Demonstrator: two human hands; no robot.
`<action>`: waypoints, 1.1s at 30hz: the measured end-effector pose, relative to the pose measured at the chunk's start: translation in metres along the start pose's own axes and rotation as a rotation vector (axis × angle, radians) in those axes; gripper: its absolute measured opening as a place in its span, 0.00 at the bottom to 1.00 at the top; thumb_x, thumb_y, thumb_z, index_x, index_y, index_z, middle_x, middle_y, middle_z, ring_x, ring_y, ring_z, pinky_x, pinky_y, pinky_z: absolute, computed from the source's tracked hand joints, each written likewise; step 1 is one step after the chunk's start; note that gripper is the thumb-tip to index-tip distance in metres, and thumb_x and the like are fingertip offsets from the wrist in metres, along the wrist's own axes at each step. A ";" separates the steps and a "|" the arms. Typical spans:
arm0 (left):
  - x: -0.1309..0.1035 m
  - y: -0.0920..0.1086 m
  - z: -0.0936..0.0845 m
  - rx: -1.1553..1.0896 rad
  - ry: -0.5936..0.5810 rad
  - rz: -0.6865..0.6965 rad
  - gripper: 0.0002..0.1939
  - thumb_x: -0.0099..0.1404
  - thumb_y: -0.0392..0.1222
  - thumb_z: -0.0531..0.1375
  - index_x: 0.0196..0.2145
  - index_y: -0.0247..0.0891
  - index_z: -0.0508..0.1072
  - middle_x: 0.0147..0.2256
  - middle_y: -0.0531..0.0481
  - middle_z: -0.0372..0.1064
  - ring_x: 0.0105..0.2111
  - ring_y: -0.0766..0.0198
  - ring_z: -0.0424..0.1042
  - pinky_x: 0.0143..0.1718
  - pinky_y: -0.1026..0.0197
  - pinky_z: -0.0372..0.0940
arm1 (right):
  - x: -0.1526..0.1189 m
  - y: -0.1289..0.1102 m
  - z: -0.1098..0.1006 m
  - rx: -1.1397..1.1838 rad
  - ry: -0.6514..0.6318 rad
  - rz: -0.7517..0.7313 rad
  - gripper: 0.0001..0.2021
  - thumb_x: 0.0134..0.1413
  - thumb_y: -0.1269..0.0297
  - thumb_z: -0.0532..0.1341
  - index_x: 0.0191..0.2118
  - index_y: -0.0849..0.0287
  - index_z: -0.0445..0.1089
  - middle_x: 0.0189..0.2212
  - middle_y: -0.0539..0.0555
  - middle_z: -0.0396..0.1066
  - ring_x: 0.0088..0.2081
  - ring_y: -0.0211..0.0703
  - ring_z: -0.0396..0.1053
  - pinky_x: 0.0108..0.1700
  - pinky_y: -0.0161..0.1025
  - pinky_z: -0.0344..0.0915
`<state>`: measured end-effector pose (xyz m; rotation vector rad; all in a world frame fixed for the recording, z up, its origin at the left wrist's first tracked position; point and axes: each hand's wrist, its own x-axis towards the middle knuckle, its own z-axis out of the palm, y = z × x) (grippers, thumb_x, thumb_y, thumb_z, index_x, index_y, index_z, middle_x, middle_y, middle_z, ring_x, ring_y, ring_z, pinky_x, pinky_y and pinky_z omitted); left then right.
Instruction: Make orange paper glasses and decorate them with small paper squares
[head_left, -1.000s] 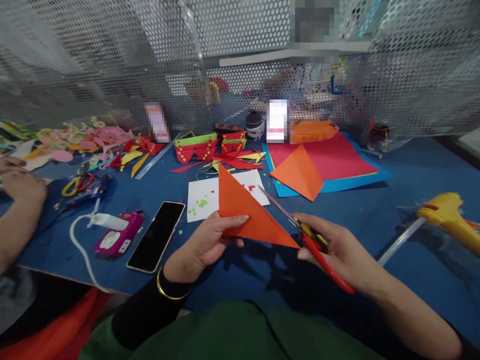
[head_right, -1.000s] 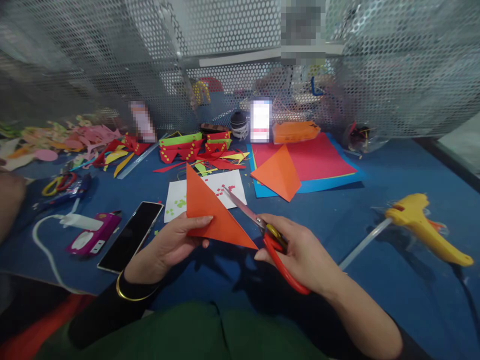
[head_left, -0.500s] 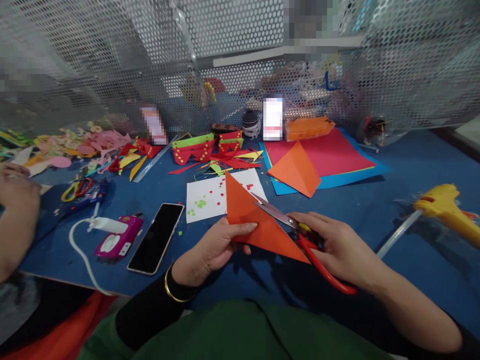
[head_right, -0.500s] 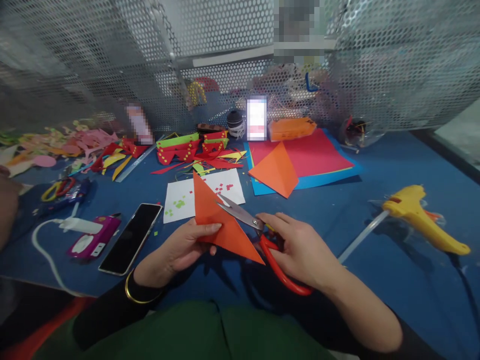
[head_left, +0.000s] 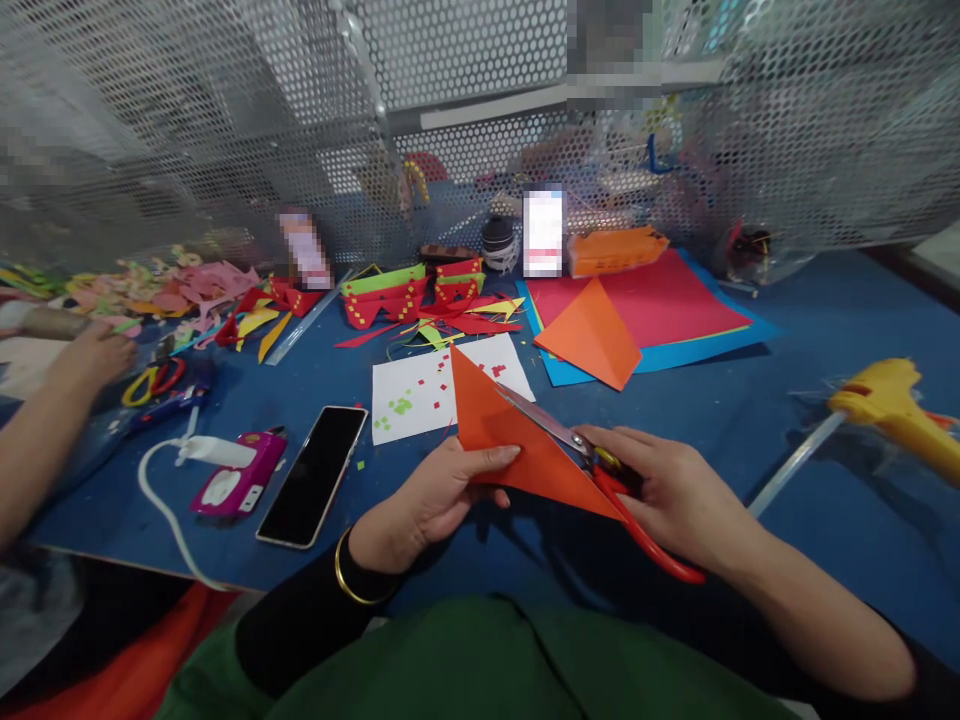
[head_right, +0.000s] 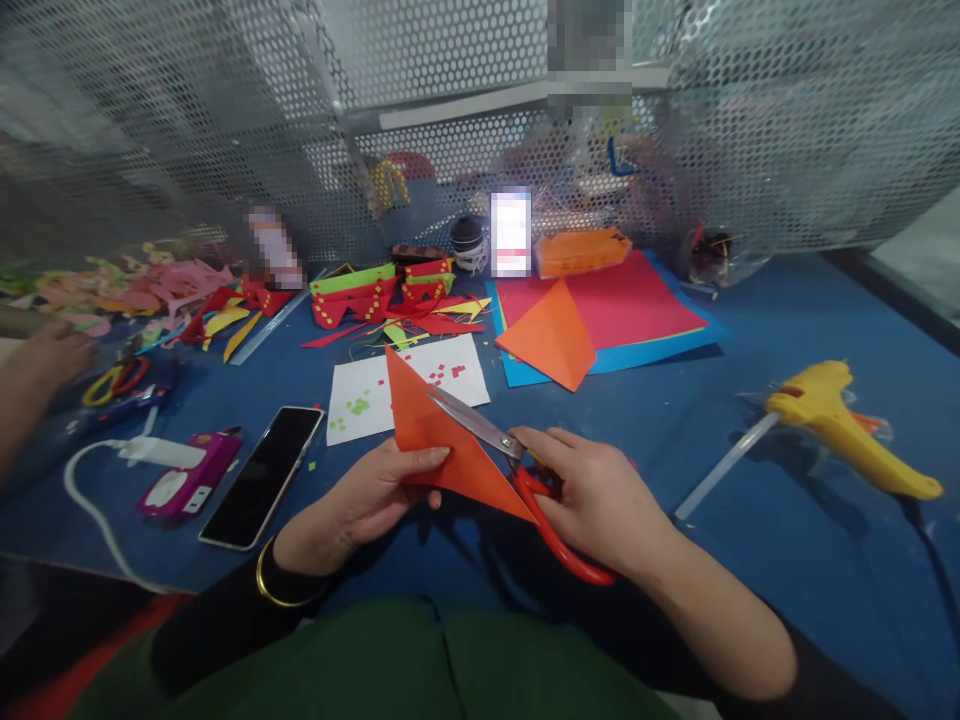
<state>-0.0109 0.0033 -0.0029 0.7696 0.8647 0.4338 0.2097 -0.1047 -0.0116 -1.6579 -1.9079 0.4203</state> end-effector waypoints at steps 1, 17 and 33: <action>0.000 0.000 0.000 0.000 0.000 0.001 0.17 0.50 0.38 0.75 0.37 0.35 0.79 0.38 0.47 0.77 0.30 0.65 0.75 0.19 0.68 0.68 | 0.000 0.000 0.000 -0.005 0.001 -0.006 0.19 0.60 0.66 0.57 0.55 0.56 0.72 0.35 0.54 0.77 0.31 0.41 0.75 0.33 0.37 0.72; -0.003 0.006 -0.001 0.000 0.069 0.038 0.15 0.53 0.39 0.73 0.38 0.36 0.77 0.38 0.48 0.76 0.30 0.64 0.74 0.20 0.66 0.68 | 0.004 0.007 0.003 0.022 0.331 0.341 0.20 0.56 0.45 0.63 0.46 0.55 0.75 0.26 0.51 0.76 0.26 0.43 0.73 0.28 0.36 0.68; 0.002 0.004 -0.005 -0.131 0.121 0.116 0.17 0.62 0.51 0.68 0.40 0.33 0.77 0.33 0.44 0.77 0.26 0.63 0.72 0.18 0.65 0.67 | 0.079 0.035 -0.031 -0.614 0.050 0.455 0.19 0.60 0.51 0.57 0.50 0.52 0.77 0.38 0.60 0.80 0.38 0.54 0.78 0.30 0.39 0.61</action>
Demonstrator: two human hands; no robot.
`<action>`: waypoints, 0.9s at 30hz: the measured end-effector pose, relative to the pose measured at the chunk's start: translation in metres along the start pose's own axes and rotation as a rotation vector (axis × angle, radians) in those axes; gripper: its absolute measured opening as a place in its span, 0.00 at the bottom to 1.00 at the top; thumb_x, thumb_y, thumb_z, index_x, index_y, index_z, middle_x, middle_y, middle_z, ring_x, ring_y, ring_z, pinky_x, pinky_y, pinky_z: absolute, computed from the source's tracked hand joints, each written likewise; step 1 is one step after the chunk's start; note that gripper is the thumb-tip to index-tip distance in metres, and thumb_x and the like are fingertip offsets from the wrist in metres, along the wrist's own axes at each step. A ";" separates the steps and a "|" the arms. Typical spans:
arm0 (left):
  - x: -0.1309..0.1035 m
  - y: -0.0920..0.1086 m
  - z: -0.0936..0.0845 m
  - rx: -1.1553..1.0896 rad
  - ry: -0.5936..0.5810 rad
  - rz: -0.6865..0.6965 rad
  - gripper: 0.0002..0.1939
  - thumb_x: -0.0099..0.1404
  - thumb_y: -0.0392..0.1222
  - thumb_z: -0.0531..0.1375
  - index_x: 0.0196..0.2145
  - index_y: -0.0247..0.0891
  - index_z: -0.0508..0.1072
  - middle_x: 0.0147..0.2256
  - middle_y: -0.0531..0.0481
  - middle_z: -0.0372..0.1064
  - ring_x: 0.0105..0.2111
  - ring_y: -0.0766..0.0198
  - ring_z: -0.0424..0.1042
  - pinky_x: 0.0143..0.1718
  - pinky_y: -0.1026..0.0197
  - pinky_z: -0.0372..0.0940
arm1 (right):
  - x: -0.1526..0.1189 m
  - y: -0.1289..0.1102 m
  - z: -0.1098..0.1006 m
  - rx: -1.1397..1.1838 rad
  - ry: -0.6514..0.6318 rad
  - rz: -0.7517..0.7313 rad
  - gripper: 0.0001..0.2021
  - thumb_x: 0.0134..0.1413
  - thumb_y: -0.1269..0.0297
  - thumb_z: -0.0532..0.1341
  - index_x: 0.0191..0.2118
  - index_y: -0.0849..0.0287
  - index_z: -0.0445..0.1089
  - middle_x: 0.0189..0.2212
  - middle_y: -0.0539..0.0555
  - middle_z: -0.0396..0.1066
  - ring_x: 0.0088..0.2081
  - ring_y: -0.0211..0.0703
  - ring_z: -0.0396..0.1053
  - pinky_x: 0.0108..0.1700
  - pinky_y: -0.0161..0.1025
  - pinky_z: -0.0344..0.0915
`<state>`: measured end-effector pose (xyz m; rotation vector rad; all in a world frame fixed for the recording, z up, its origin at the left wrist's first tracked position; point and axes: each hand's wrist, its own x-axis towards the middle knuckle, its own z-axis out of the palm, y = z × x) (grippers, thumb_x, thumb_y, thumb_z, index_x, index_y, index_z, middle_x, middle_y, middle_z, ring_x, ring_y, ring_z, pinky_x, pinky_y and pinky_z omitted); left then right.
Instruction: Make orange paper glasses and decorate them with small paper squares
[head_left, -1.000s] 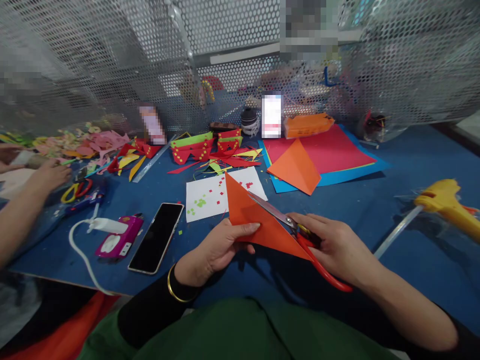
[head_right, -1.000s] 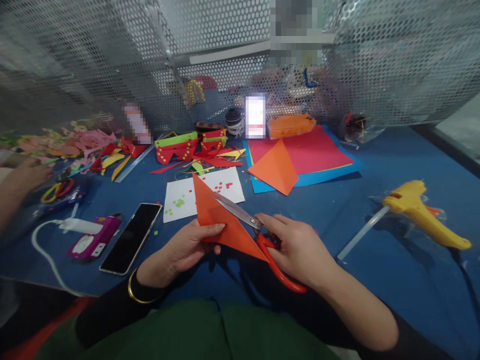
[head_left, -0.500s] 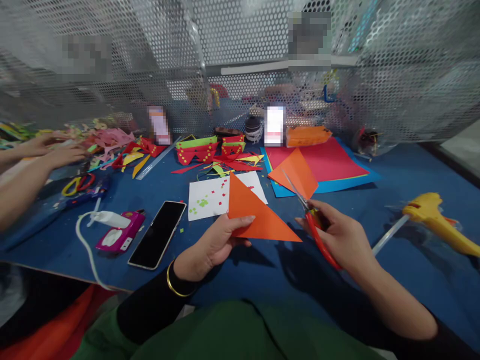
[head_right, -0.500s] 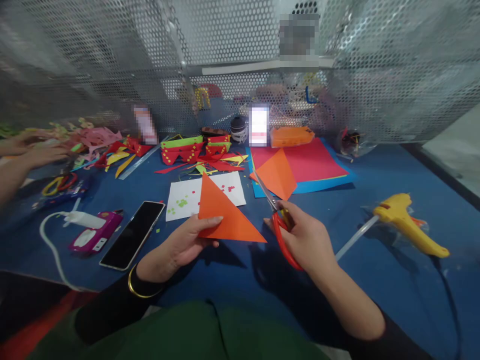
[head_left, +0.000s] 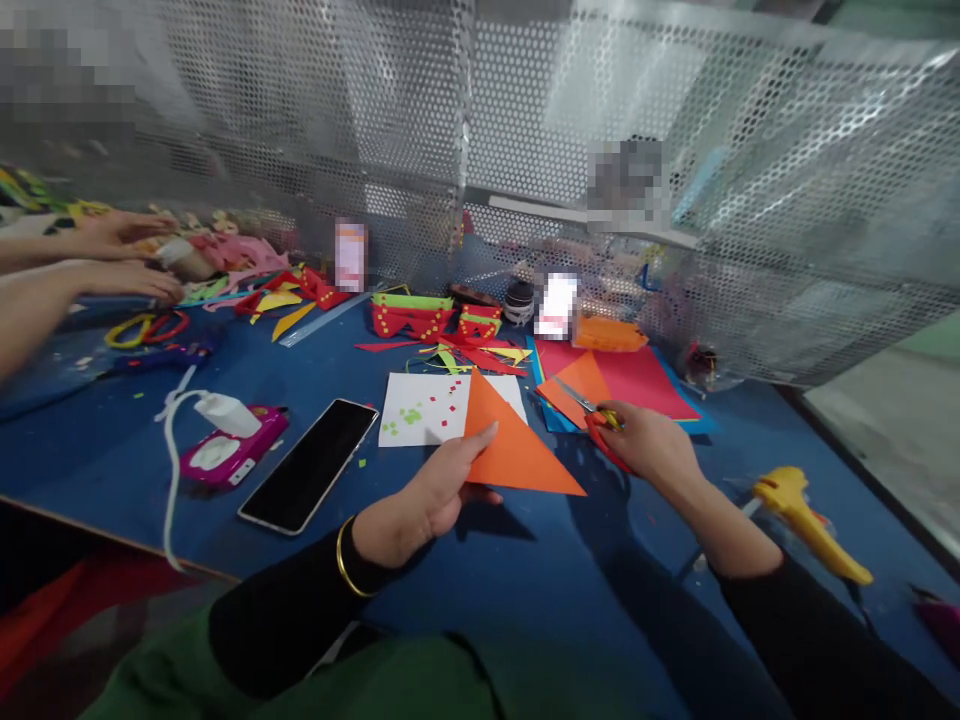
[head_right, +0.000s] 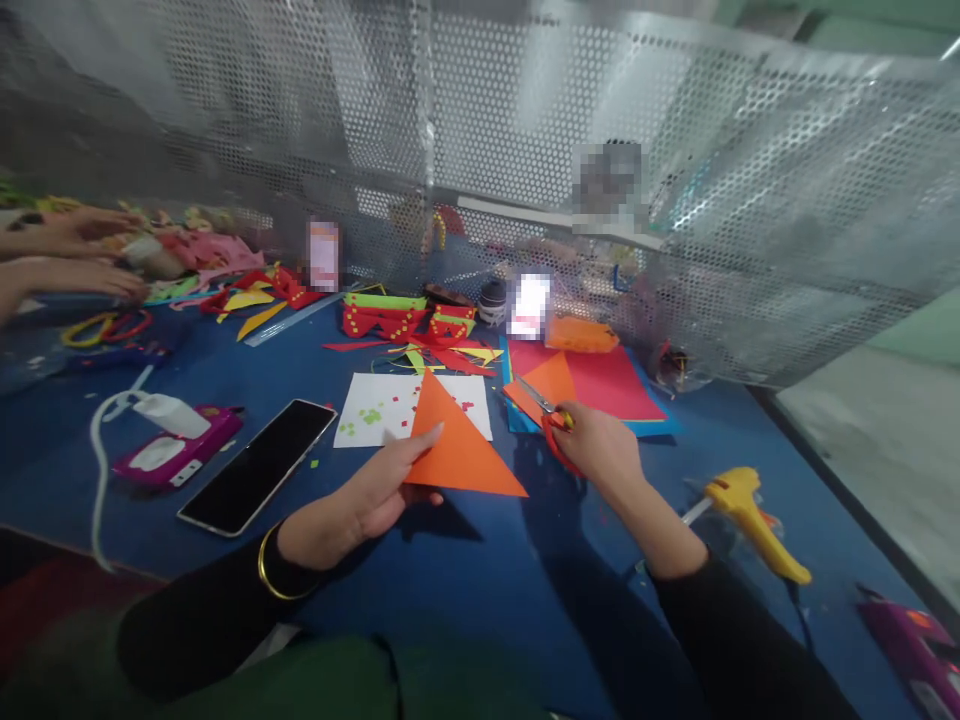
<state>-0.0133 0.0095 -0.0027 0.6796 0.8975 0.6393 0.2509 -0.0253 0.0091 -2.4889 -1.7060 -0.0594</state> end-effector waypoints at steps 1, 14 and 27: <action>0.000 0.000 -0.001 -0.002 -0.006 0.000 0.17 0.62 0.51 0.68 0.40 0.34 0.77 0.33 0.44 0.77 0.26 0.63 0.72 0.18 0.65 0.67 | 0.012 -0.002 0.002 -0.011 -0.005 0.005 0.19 0.60 0.52 0.57 0.50 0.53 0.77 0.38 0.61 0.80 0.38 0.55 0.78 0.31 0.40 0.62; 0.002 0.005 0.000 -0.169 -0.014 0.008 0.25 0.69 0.56 0.60 0.53 0.32 0.72 0.38 0.40 0.79 0.24 0.61 0.76 0.19 0.63 0.67 | -0.008 -0.005 0.007 0.554 -0.041 -0.151 0.23 0.59 0.54 0.55 0.52 0.61 0.75 0.49 0.62 0.77 0.49 0.51 0.75 0.49 0.47 0.71; -0.008 -0.012 0.014 -0.194 0.046 0.105 0.23 0.72 0.50 0.59 0.56 0.31 0.70 0.44 0.39 0.77 0.23 0.65 0.71 0.20 0.63 0.66 | -0.101 -0.065 0.017 1.594 0.040 0.069 0.14 0.47 0.53 0.72 0.36 0.56 0.79 0.28 0.52 0.78 0.31 0.42 0.75 0.36 0.38 0.71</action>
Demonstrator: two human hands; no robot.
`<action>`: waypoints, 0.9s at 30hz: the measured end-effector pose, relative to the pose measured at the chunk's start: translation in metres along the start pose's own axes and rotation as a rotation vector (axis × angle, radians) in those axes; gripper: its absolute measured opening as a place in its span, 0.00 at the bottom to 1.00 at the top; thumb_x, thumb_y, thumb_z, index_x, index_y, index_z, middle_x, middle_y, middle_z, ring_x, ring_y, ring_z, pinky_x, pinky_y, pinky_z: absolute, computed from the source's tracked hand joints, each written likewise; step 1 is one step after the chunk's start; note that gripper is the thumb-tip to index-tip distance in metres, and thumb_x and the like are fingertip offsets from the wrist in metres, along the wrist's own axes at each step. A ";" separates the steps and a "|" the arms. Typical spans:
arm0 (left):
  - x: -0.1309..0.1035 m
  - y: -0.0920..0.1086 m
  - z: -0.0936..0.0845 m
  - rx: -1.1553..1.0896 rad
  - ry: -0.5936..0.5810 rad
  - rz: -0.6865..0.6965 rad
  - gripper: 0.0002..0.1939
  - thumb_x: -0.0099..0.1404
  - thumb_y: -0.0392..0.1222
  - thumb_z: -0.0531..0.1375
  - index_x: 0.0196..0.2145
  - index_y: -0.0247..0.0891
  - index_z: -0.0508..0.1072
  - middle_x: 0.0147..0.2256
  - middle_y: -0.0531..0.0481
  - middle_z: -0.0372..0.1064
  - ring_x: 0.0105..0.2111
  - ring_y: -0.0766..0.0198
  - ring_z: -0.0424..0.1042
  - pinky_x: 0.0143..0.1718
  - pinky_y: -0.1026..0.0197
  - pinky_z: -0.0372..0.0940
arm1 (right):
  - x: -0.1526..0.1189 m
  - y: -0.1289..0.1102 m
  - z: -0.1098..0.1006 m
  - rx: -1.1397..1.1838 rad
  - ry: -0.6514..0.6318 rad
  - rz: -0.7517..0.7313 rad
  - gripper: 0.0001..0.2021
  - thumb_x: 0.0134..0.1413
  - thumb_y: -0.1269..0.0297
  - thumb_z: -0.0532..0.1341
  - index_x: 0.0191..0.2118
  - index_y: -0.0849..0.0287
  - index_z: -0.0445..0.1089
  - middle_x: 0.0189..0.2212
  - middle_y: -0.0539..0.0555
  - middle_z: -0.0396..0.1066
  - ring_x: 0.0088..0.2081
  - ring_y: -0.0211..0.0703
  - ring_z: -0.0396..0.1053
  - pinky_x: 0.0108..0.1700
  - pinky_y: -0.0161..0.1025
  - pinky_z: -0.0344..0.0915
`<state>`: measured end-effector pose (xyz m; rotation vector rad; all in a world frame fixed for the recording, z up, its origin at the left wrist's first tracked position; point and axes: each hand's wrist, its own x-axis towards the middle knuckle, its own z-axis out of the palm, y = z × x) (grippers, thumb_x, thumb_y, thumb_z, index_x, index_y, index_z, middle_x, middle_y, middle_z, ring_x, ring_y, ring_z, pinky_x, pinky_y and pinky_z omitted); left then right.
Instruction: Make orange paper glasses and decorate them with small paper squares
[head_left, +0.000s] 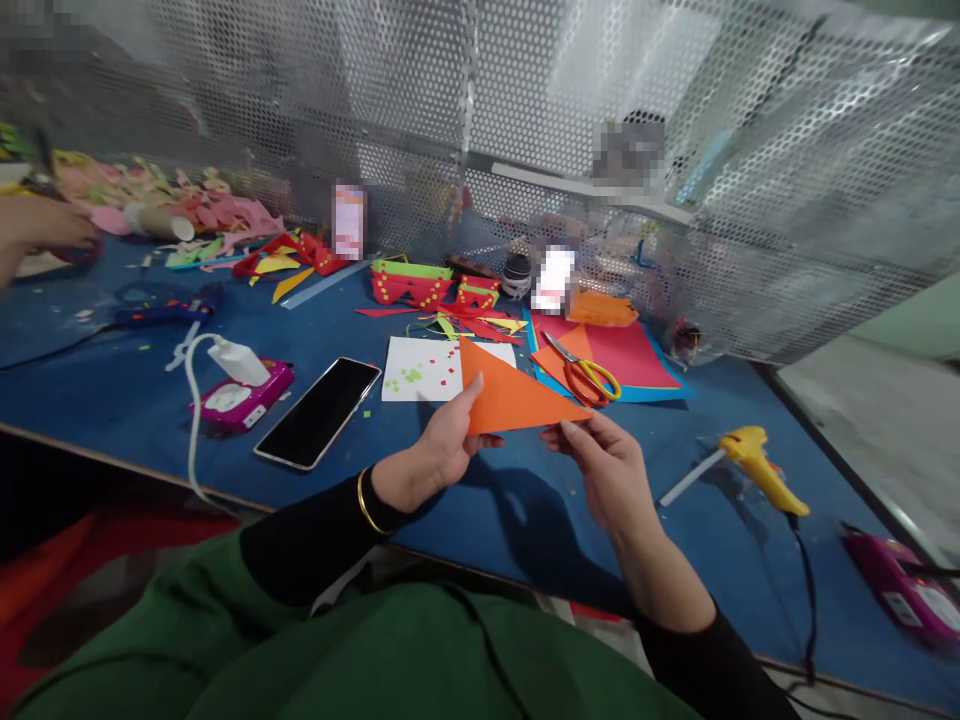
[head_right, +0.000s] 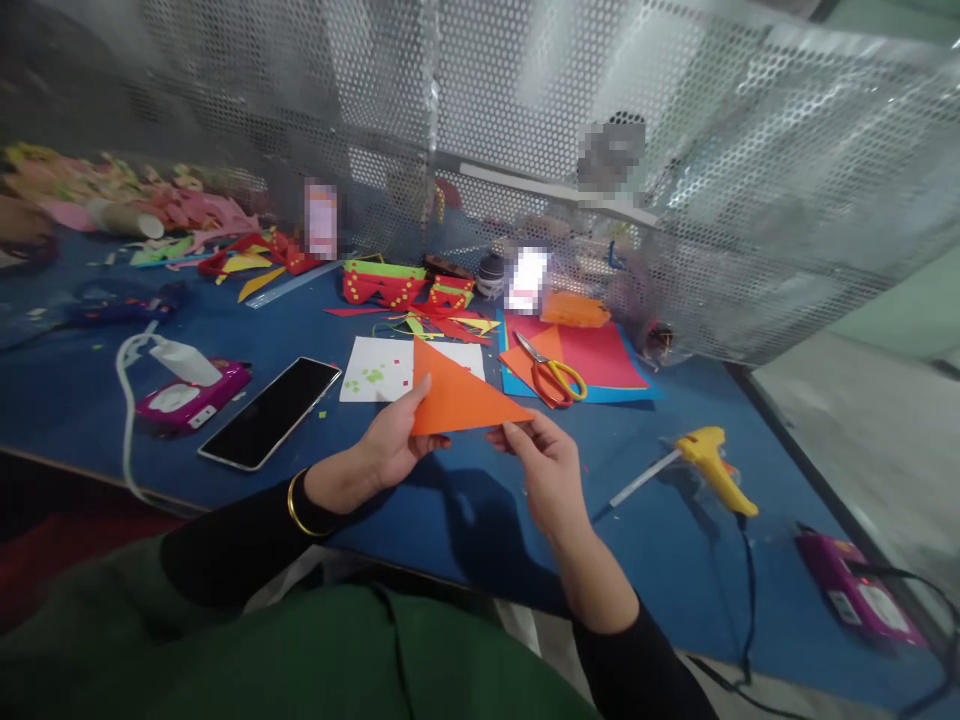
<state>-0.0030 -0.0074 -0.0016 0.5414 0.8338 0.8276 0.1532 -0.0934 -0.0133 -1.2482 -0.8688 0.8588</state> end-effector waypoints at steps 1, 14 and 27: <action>-0.001 -0.001 -0.001 -0.003 -0.009 -0.003 0.23 0.71 0.51 0.59 0.56 0.31 0.70 0.44 0.39 0.77 0.23 0.66 0.71 0.19 0.63 0.67 | -0.001 0.000 0.000 0.012 0.009 -0.001 0.14 0.47 0.53 0.72 0.36 0.56 0.79 0.27 0.52 0.78 0.30 0.41 0.75 0.36 0.38 0.71; -0.016 -0.017 0.003 -0.029 0.007 -0.064 0.21 0.72 0.50 0.58 0.54 0.30 0.70 0.41 0.39 0.78 0.23 0.65 0.72 0.19 0.64 0.67 | -0.014 0.010 0.002 0.049 0.002 -0.002 0.12 0.43 0.58 0.73 0.34 0.57 0.78 0.27 0.52 0.78 0.30 0.43 0.76 0.35 0.40 0.73; -0.019 -0.032 0.004 -0.063 -0.040 -0.061 0.21 0.75 0.50 0.54 0.53 0.30 0.71 0.42 0.39 0.77 0.25 0.65 0.72 0.19 0.65 0.64 | -0.025 0.009 0.004 -0.009 -0.050 0.000 0.11 0.43 0.58 0.74 0.31 0.57 0.78 0.28 0.53 0.79 0.31 0.44 0.77 0.39 0.42 0.75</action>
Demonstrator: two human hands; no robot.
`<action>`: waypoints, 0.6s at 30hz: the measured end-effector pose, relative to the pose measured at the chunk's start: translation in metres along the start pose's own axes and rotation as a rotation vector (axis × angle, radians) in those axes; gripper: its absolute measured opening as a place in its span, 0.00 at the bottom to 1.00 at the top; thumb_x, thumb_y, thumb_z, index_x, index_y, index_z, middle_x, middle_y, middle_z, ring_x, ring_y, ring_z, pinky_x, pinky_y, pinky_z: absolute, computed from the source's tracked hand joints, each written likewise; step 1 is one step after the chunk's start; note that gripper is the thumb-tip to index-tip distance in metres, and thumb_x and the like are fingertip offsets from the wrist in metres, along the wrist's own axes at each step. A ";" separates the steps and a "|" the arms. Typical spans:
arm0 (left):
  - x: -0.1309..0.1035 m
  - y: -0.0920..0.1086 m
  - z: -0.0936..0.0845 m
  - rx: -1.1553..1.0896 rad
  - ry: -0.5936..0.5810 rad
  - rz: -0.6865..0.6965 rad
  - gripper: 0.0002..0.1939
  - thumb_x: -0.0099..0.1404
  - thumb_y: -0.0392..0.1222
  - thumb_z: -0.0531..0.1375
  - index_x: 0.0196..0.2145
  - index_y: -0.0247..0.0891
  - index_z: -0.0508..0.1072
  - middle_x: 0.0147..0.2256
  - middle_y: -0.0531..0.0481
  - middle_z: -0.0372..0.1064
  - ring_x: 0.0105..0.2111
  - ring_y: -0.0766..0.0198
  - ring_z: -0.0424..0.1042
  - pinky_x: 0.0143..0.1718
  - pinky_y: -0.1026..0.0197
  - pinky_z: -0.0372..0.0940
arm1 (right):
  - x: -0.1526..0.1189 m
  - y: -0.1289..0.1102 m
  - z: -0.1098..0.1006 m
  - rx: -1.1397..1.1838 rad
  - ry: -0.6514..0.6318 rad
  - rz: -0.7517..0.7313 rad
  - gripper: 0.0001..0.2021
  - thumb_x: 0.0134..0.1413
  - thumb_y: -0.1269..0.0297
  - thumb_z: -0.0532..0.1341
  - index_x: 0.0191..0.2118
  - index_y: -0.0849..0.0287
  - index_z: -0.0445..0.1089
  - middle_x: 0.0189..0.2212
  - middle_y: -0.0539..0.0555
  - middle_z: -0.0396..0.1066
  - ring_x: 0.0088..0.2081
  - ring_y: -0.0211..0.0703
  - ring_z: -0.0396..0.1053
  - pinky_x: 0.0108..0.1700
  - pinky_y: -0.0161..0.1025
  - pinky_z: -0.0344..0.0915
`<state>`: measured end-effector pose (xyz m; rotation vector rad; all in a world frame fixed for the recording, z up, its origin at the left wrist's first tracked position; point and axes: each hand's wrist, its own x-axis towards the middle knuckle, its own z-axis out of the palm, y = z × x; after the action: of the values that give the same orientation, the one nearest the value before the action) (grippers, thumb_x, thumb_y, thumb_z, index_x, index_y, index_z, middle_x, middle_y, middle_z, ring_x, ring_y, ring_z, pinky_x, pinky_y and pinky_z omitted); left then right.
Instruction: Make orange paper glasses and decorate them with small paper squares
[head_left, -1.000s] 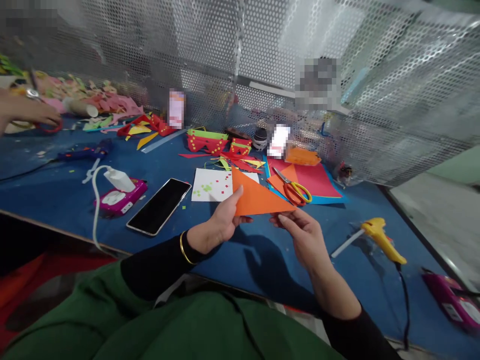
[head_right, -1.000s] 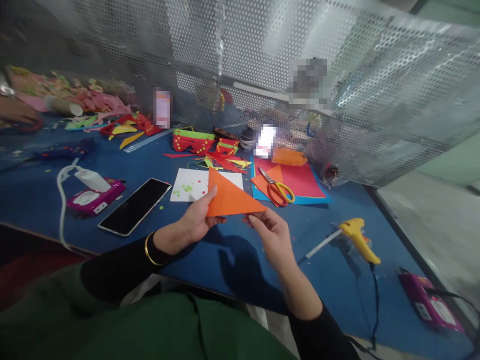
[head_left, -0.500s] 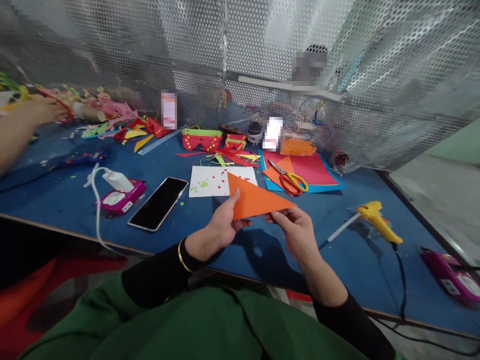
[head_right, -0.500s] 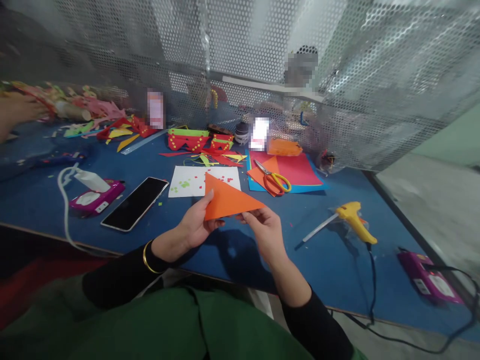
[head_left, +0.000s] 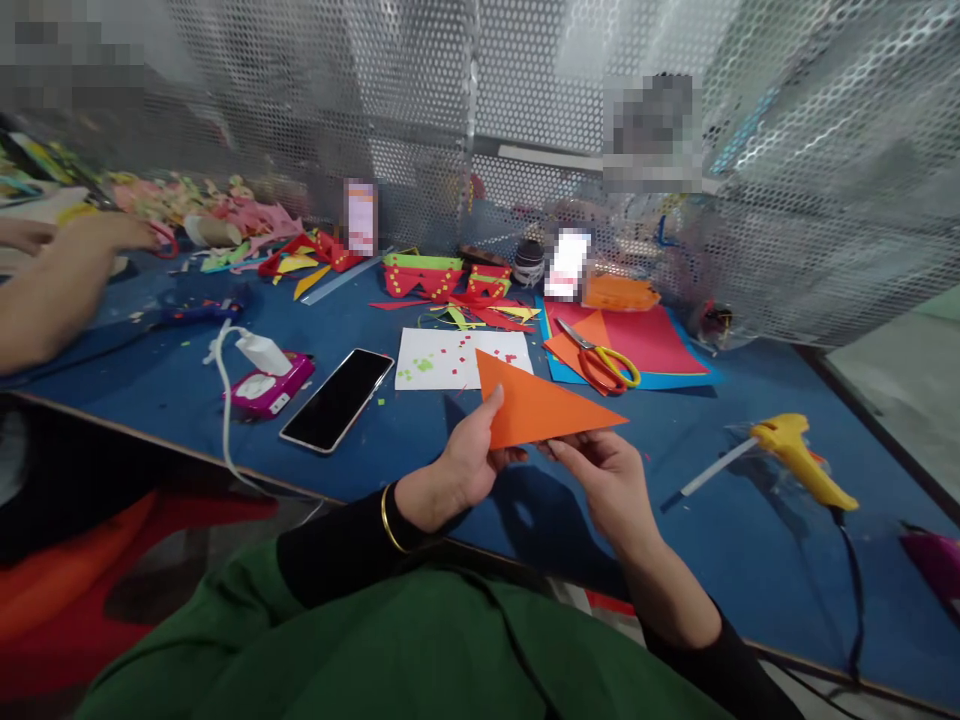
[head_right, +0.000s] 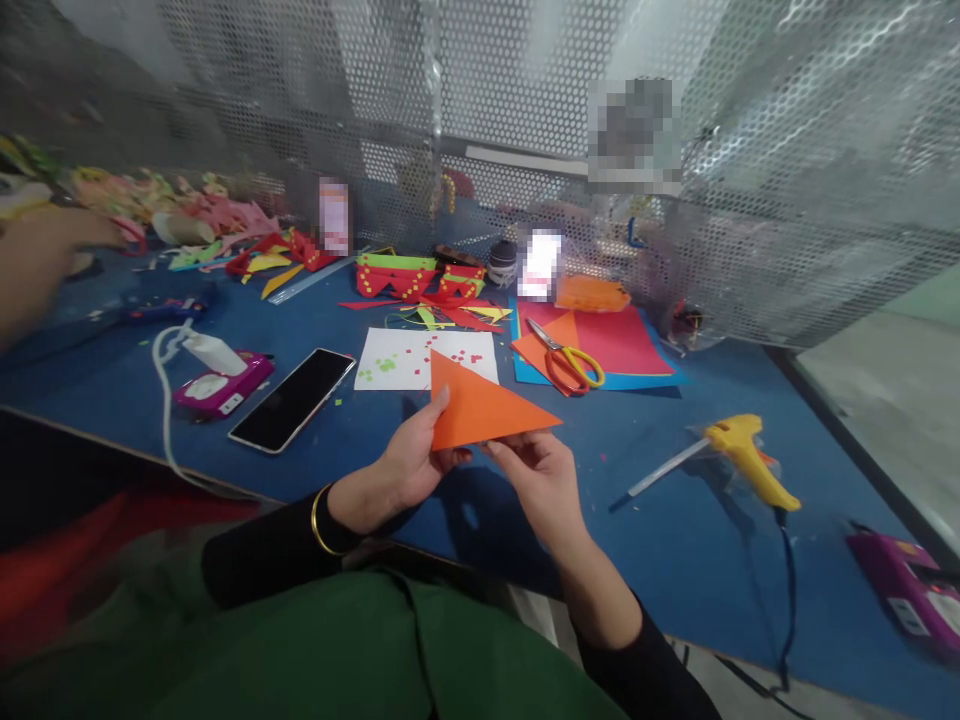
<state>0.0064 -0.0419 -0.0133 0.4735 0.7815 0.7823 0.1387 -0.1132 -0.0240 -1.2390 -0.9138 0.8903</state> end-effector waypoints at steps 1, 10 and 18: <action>0.000 -0.001 0.000 0.003 0.002 -0.002 0.21 0.74 0.50 0.54 0.53 0.30 0.72 0.41 0.39 0.77 0.25 0.65 0.72 0.19 0.65 0.64 | -0.001 0.000 0.000 0.001 0.000 -0.004 0.11 0.43 0.58 0.74 0.32 0.56 0.78 0.28 0.53 0.79 0.31 0.44 0.76 0.39 0.41 0.74; 0.001 -0.009 -0.003 0.069 -0.047 0.037 0.23 0.69 0.57 0.59 0.42 0.30 0.75 0.35 0.40 0.76 0.25 0.64 0.70 0.23 0.63 0.61 | -0.011 0.002 -0.005 -0.107 0.036 -0.023 0.12 0.48 0.54 0.72 0.32 0.57 0.78 0.28 0.54 0.78 0.31 0.44 0.76 0.38 0.40 0.74; -0.003 -0.011 -0.006 0.262 -0.103 0.171 0.29 0.59 0.67 0.64 0.30 0.33 0.75 0.29 0.45 0.73 0.24 0.65 0.65 0.25 0.62 0.60 | -0.016 0.008 -0.012 0.015 0.155 0.093 0.18 0.46 0.46 0.73 0.29 0.59 0.78 0.26 0.56 0.78 0.28 0.44 0.75 0.35 0.40 0.74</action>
<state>0.0054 -0.0507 -0.0223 0.8173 0.7576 0.8101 0.1433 -0.1312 -0.0342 -1.3263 -0.7302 0.8600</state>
